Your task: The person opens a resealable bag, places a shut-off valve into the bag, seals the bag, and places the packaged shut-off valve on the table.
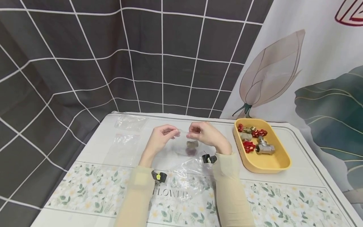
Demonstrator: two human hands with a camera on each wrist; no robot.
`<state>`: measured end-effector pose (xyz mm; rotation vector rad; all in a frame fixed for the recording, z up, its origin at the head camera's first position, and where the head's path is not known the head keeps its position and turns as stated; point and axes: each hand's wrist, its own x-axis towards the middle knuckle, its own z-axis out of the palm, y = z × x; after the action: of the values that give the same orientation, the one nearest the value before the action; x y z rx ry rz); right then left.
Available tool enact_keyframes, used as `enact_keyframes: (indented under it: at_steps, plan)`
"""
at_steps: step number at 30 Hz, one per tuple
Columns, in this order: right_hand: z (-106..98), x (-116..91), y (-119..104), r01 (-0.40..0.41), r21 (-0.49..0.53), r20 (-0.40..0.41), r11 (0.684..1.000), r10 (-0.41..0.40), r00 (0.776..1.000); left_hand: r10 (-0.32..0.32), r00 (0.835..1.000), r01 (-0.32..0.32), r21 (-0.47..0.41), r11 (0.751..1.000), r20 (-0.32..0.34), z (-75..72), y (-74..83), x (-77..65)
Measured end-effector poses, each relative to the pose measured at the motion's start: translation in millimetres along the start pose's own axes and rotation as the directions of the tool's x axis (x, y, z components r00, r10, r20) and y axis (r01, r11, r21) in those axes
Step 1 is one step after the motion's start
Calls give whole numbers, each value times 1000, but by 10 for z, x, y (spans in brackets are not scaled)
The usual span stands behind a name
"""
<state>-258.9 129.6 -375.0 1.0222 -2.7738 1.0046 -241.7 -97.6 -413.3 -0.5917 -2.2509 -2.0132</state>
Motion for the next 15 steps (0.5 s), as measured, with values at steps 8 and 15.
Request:
enact_keyframes:
  at_steps: [8, 15]
  plan:
    - [-42, -46, 32, -22, 25, -25, 999, 23, 999, 20, 1000, -20, 3, 1000, -17, 4, -153, 45]
    - [-32, -31, 35, 15, 21, -42, 1000, -14, 999, 29, 1000, -29, 3, 1000, 0, 12, -128, 46]
